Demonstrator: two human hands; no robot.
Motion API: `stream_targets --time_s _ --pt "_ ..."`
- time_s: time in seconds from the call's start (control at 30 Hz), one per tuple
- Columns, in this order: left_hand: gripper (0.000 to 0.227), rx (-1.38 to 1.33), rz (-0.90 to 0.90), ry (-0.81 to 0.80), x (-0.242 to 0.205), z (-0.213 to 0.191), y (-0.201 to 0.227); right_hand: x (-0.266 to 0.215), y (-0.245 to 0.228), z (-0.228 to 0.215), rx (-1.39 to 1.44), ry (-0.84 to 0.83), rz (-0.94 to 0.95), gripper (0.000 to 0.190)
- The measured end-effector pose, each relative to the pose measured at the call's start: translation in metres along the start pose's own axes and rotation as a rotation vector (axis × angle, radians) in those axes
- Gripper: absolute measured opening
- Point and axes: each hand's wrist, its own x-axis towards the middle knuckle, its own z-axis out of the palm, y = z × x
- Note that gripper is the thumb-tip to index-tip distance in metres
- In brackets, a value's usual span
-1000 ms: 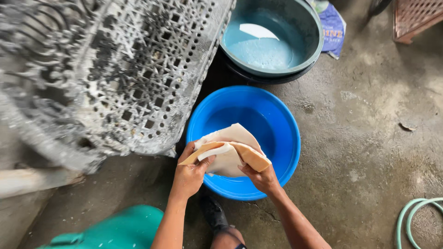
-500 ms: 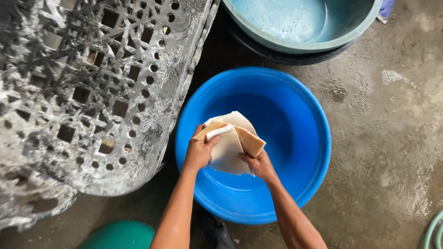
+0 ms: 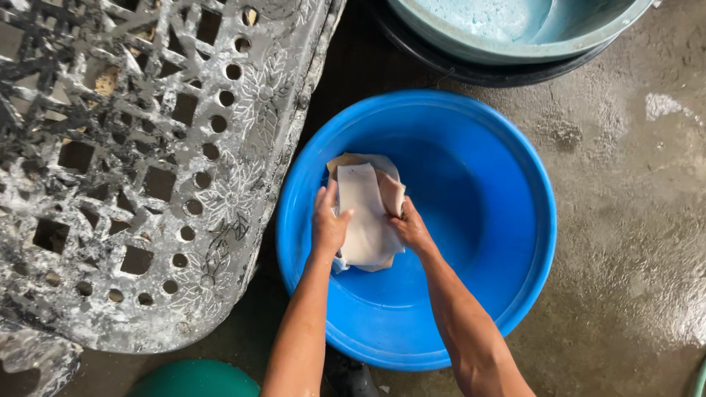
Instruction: The person washes pieces of animal skin in a green bucket of water and transfers them to a blue basin.
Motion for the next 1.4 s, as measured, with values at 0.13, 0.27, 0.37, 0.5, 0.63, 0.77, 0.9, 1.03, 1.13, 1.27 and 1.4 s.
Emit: stream_targets --time_s 0.13,0.27,0.37,0.5,0.63,0.77,0.9,1.03,1.13,1.27,1.4 --pt "0.095 0.488 -0.017 -0.327 -0.033 -0.008 0.018 -0.009 0.004 0.013 -0.025 0.203 -0.114 0.082" --pt "0.102 0.562 -0.160 -0.413 -0.046 -0.008 0.036 -0.031 0.004 0.030 -0.598 0.266 -0.190 0.087" --pt "0.102 0.582 -0.245 -0.480 -0.041 -0.009 0.041 -0.041 0.000 0.037 -0.867 0.173 -0.123 0.081" --pt "0.107 0.644 -0.386 -0.621 -0.038 -0.012 0.039 -0.032 -0.007 0.033 -0.913 0.072 -0.056 0.083" --pt "0.098 0.583 -0.310 -0.605 -0.052 -0.029 0.047 -0.018 -0.017 0.019 -0.854 -0.084 0.109 0.083" --pt "0.086 0.366 -0.217 -0.431 -0.074 -0.069 0.088 -0.049 -0.044 0.009 -0.673 0.073 -0.098 0.064" --pt "0.079 0.166 0.093 -0.094 -0.096 -0.125 0.163 -0.117 -0.126 0.003 -0.242 0.117 -0.371 0.040" --pt "0.072 0.190 -0.139 -0.037 -0.136 -0.192 0.246 -0.214 -0.247 0.007 0.074 -0.005 -0.415 0.034" --pt "0.067 0.219 -0.006 0.122 -0.191 -0.249 0.294 -0.302 -0.321 0.020 0.137 -0.060 -0.525 0.031" --pt "0.065 0.230 0.051 0.387 -0.295 -0.331 0.331 -0.405 -0.384 0.050 0.112 -0.200 -0.753 0.030" --pt "0.057 0.343 -0.005 0.623 -0.404 -0.404 0.316 -0.486 -0.396 0.110 0.116 -0.485 -0.896 0.034"
